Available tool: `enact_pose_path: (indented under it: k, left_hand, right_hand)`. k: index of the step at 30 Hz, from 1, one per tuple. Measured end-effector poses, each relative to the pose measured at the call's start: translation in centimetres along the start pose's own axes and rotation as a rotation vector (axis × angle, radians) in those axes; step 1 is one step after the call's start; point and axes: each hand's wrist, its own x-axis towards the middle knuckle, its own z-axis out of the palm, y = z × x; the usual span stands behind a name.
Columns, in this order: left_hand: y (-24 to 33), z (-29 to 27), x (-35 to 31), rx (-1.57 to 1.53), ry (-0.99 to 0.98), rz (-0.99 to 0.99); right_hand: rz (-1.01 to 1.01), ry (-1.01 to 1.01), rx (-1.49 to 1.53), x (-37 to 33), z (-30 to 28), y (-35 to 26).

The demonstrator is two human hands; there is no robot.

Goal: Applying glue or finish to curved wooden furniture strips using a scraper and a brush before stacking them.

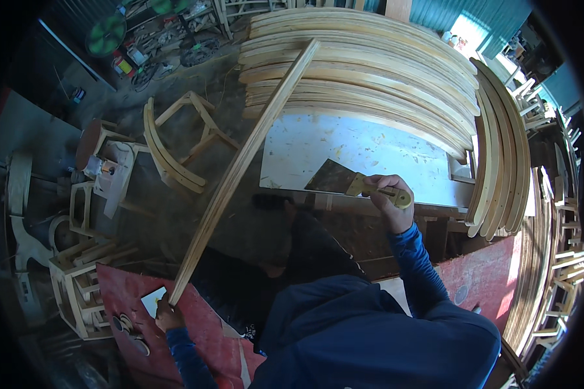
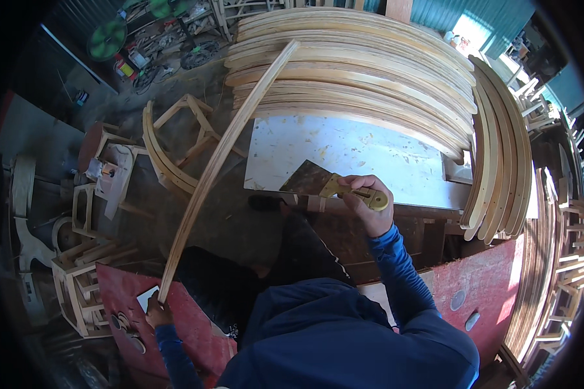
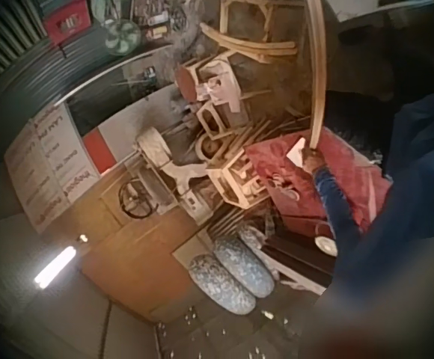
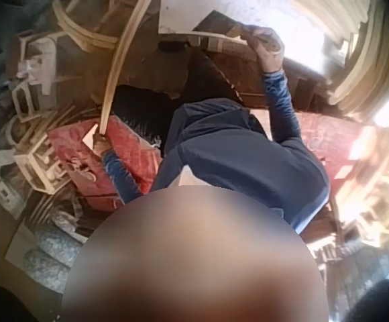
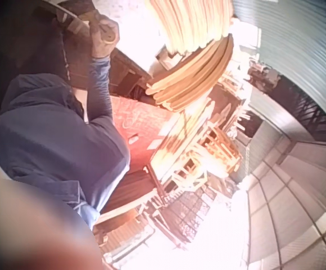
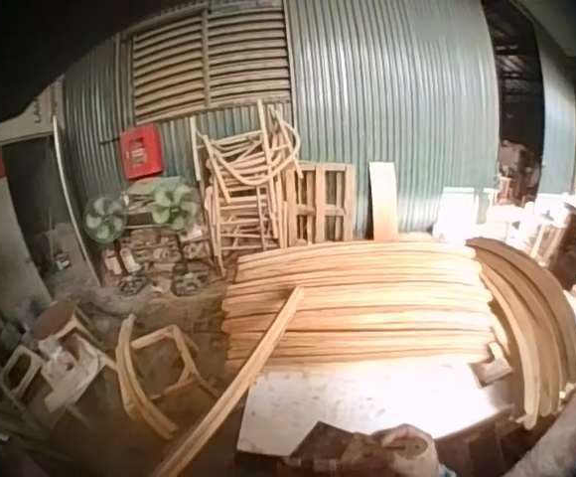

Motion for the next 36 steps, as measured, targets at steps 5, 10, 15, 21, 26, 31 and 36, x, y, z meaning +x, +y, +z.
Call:
enact_pose_path:
  k: [5, 10, 15, 21, 26, 31, 36]
  left_hand:
    - [0.1, 0.0, -2.5, 0.057, -0.047, -0.092]
    - [-0.4, 0.4, -3.5, 0.061, -0.042, -0.070]
    - [-1.1, 1.4, -3.0, 0.056, -0.021, -0.045]
    - [-1.7, 2.1, -3.5, 0.054, -0.050, -0.061]
    - [-1.4, 2.4, -3.5, 0.022, -0.087, -0.056]
    - [-1.2, 2.4, -3.9, 0.019, -0.196, -0.083]
    - [-1.2, 2.2, -4.5, 0.023, -0.190, -0.052]
  right_hand:
    - [-0.002, -0.019, 0.057, 0.5, 0.7, 0.1]
    - [-0.022, -0.043, 0.037, 0.3, 1.2, -0.5]
    - [-0.043, -0.028, 0.023, -0.1, 0.4, -0.9]
    - [-0.032, -0.020, 0.049, -0.2, 0.5, -1.0]
    - [-0.014, 0.014, 0.030, 0.1, 0.7, -1.1]
    - [-0.015, 0.008, 0.055, 0.8, 0.8, -0.4]
    - [-0.045, -0.013, 0.173, 1.8, 0.5, 1.3]
